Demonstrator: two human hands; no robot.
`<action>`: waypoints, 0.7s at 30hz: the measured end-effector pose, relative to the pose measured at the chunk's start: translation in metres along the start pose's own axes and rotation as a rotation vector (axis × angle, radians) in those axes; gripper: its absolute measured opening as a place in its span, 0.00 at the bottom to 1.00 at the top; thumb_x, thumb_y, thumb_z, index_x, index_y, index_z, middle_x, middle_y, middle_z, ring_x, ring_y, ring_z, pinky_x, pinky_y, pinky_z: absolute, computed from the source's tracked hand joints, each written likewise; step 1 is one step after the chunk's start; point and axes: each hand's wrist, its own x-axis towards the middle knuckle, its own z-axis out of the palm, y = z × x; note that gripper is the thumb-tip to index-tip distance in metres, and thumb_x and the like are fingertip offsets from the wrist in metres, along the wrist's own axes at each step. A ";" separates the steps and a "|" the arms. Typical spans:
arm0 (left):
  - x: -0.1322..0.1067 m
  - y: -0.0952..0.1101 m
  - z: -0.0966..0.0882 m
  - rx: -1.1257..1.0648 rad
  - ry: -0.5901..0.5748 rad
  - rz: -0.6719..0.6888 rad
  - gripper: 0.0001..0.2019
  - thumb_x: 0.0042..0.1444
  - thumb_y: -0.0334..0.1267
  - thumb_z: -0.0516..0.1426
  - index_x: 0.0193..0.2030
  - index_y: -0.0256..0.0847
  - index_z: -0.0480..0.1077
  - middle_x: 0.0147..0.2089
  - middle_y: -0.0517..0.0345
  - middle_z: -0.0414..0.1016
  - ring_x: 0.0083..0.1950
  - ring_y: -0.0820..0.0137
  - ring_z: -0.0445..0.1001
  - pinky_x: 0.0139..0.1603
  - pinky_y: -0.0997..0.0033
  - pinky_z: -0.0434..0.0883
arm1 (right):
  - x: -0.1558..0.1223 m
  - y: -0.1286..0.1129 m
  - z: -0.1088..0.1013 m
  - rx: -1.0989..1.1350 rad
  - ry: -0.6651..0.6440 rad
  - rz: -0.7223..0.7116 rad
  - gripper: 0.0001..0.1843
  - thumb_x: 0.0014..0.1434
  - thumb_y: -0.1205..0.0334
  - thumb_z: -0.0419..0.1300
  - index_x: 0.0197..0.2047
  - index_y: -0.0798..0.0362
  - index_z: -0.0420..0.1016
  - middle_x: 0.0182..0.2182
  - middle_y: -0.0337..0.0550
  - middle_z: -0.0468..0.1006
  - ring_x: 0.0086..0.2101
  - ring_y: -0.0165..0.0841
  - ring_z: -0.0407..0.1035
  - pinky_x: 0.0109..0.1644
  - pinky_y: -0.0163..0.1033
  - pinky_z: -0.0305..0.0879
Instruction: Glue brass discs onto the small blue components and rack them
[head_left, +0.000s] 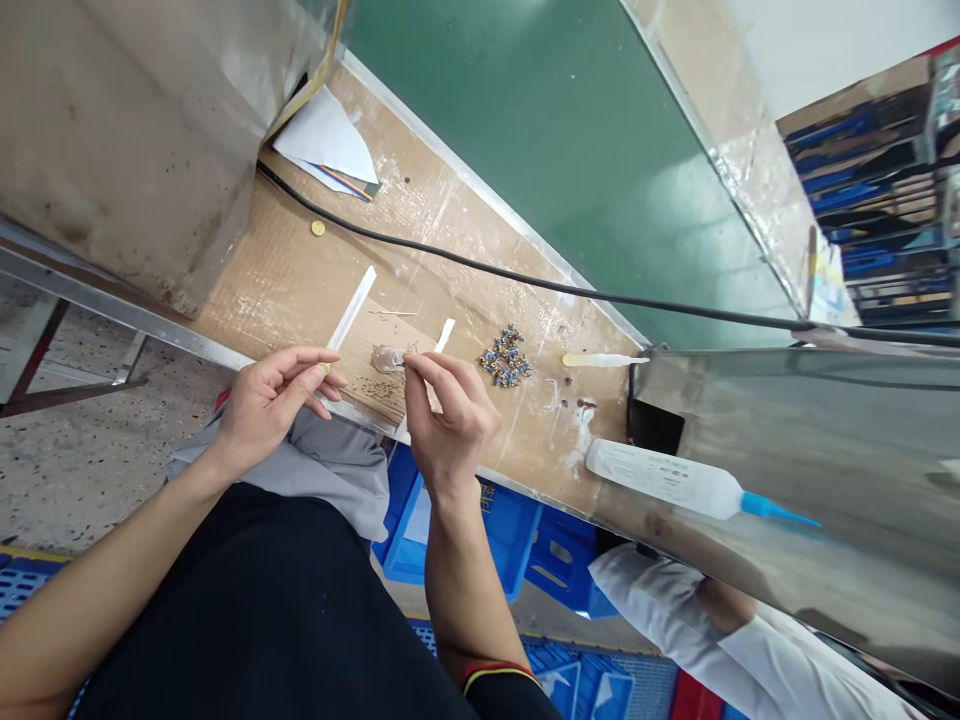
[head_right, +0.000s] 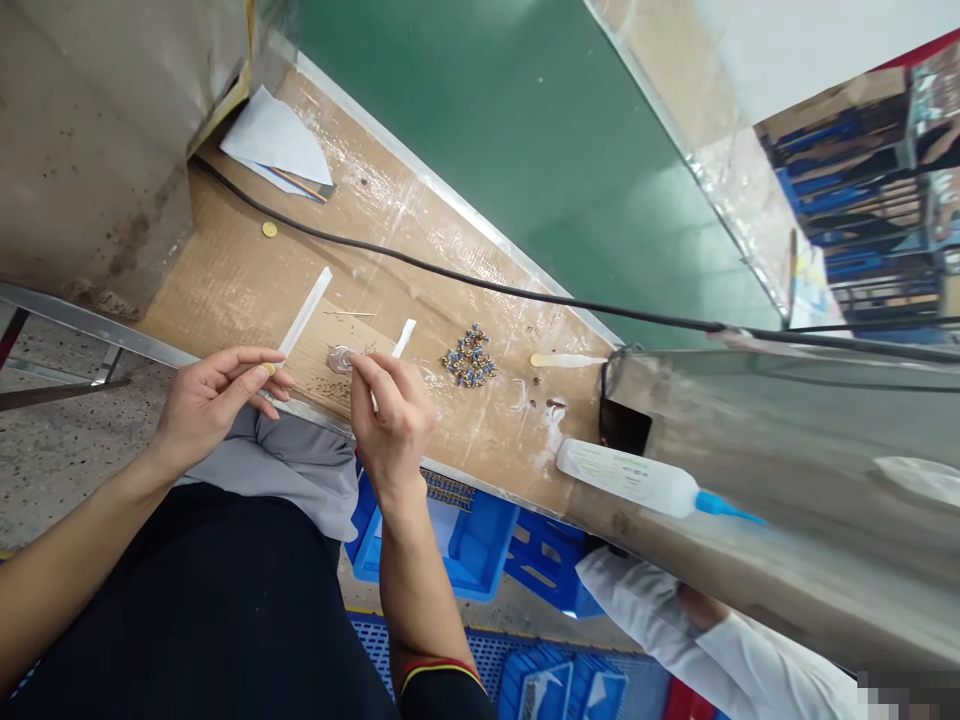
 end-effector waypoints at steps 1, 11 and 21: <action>0.000 0.000 0.000 -0.002 0.002 0.004 0.17 0.73 0.47 0.66 0.59 0.39 0.83 0.45 0.50 0.90 0.41 0.65 0.88 0.38 0.68 0.89 | 0.000 0.000 0.000 -0.005 0.005 0.000 0.11 0.78 0.66 0.64 0.54 0.44 0.88 0.46 0.45 0.88 0.47 0.39 0.83 0.54 0.48 0.81; -0.001 0.000 0.001 -0.015 0.013 -0.015 0.19 0.72 0.51 0.67 0.57 0.38 0.83 0.43 0.49 0.90 0.40 0.64 0.88 0.38 0.67 0.89 | 0.002 -0.005 -0.001 -0.088 0.005 -0.008 0.10 0.78 0.65 0.63 0.52 0.45 0.88 0.44 0.45 0.88 0.45 0.39 0.83 0.52 0.46 0.81; -0.001 -0.001 0.000 -0.023 -0.001 -0.009 0.18 0.72 0.50 0.67 0.58 0.38 0.83 0.43 0.50 0.90 0.40 0.65 0.88 0.39 0.68 0.89 | 0.004 -0.006 -0.003 -0.058 -0.018 -0.016 0.10 0.77 0.66 0.64 0.52 0.45 0.88 0.44 0.44 0.88 0.45 0.39 0.83 0.52 0.46 0.79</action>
